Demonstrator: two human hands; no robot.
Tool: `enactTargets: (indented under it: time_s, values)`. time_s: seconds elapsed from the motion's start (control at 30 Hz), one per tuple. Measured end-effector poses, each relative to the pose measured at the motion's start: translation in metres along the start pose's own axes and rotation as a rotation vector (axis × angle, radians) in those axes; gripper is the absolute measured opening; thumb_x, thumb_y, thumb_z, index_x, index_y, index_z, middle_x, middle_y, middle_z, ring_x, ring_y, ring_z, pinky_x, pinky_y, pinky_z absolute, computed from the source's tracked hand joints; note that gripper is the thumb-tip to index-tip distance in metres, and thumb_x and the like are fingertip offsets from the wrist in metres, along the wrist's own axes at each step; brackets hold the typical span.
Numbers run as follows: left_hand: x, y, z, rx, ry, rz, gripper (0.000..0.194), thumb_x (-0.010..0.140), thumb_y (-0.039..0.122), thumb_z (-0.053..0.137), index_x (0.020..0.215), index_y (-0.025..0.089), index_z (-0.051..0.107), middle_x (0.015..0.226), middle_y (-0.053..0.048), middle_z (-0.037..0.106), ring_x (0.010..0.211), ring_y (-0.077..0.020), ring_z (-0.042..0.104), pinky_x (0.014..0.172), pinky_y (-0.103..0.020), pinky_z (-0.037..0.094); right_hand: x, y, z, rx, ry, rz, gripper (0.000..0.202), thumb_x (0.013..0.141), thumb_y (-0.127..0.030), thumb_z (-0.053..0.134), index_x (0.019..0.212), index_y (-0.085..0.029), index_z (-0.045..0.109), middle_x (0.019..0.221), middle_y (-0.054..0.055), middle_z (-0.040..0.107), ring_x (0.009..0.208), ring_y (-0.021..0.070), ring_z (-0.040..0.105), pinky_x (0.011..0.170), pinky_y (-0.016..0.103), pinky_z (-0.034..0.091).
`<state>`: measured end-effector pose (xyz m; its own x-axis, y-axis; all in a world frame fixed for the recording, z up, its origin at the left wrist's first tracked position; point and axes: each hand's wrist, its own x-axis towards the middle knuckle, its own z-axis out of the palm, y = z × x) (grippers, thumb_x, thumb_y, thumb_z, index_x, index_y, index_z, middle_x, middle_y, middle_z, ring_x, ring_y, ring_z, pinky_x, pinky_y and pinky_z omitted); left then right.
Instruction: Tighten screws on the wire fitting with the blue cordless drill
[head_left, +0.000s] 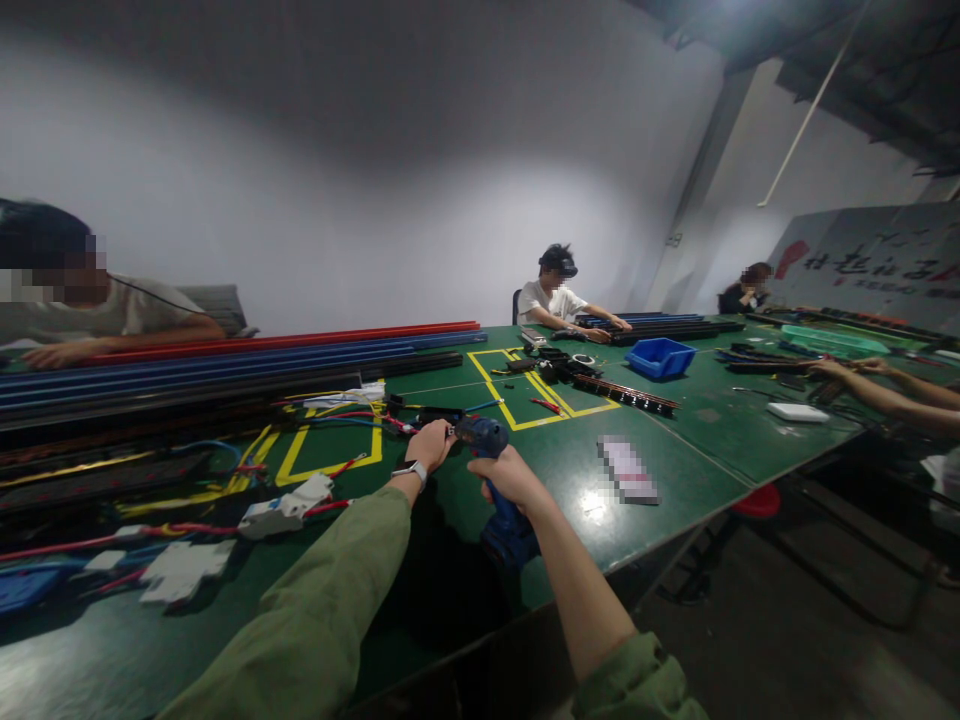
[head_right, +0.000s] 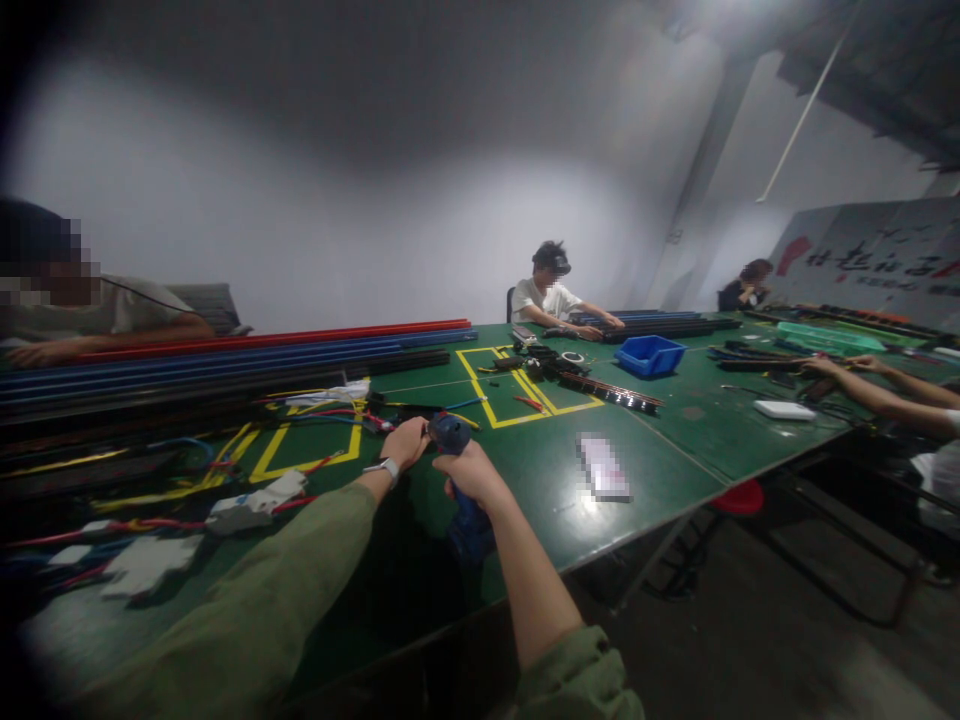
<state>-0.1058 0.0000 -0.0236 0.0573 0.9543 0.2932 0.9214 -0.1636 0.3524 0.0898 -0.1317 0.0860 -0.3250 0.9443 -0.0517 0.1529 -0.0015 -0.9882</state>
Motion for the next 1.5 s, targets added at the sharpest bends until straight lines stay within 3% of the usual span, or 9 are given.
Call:
enactTargets:
  time_s: [1.2,1.5]
  values:
    - [-0.005,0.008,-0.01,0.001,-0.03,-0.02,0.025,0.092,0.039,0.051,0.109,0.021,0.059,0.111,-0.009,0.065,0.109,-0.0204,0.059,0.09,-0.029,0.043,-0.004,-0.006,0.001,-0.025,0.013,0.017,0.008,0.074,-0.014,0.06,0.077,-0.018,0.053,0.05,-0.007,0.046,0.036,0.0095,0.049,0.034,0.018,0.034]
    - [-0.003,0.005,-0.005,0.012,-0.011,-0.007,0.024,0.092,0.038,0.052,0.107,0.022,0.06,0.107,-0.008,0.066,0.107,-0.0205,0.06,0.088,-0.029,0.044,-0.002,-0.003,0.0,0.0,0.004,0.006,0.008,0.073,-0.015,0.06,0.077,-0.018,0.053,0.05,-0.007,0.045,0.035,0.0102,0.049,0.034,0.019,0.034]
